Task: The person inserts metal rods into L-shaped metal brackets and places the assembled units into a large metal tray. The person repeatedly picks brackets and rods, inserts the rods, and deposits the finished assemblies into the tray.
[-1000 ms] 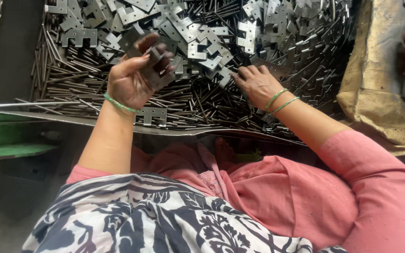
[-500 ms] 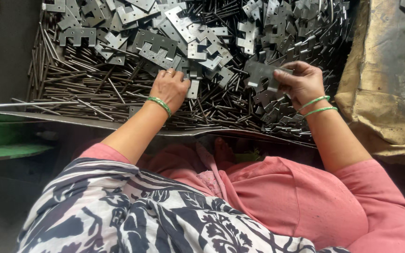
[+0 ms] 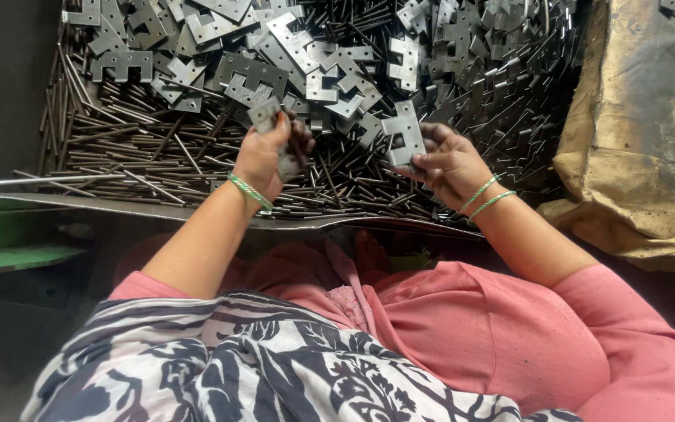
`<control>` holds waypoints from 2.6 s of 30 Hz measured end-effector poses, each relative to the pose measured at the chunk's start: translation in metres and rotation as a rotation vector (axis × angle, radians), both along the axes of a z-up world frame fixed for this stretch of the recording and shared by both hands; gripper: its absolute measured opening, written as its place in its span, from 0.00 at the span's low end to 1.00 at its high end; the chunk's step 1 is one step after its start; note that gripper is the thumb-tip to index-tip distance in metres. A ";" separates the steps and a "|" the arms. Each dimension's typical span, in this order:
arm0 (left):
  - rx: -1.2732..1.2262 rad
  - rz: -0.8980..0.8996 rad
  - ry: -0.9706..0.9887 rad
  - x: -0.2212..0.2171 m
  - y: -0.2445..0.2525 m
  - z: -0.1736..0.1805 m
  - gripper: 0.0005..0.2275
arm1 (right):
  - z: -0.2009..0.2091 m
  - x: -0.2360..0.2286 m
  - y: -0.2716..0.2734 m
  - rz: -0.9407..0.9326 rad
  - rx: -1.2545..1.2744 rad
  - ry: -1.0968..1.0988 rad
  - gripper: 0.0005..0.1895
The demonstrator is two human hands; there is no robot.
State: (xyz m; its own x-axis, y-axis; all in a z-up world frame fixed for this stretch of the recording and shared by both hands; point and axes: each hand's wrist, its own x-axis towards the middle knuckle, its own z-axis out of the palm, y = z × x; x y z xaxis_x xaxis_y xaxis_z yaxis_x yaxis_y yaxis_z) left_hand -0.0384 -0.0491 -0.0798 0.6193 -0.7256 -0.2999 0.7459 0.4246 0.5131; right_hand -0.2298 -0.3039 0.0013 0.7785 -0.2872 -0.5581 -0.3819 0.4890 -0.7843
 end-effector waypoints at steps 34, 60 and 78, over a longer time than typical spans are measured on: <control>1.327 -1.071 -1.870 0.004 0.069 0.039 0.24 | 0.031 -0.116 -0.227 -0.607 -1.023 -0.475 0.25; 0.047 -0.331 -0.356 0.034 0.025 0.071 0.09 | 0.004 0.026 -0.034 1.393 -2.080 0.050 0.13; 0.939 -0.483 -1.587 0.020 0.006 -0.023 0.14 | 0.015 -0.014 -0.058 -0.174 -0.464 -0.301 0.20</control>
State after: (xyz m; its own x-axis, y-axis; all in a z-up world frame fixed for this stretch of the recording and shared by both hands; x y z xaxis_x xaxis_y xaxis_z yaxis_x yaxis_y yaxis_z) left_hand -0.0181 -0.0427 -0.1028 0.5035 -0.8599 -0.0841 -0.6231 -0.4288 0.6541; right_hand -0.2435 -0.3624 0.0161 0.8027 -0.5872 -0.1047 -0.0534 0.1040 -0.9931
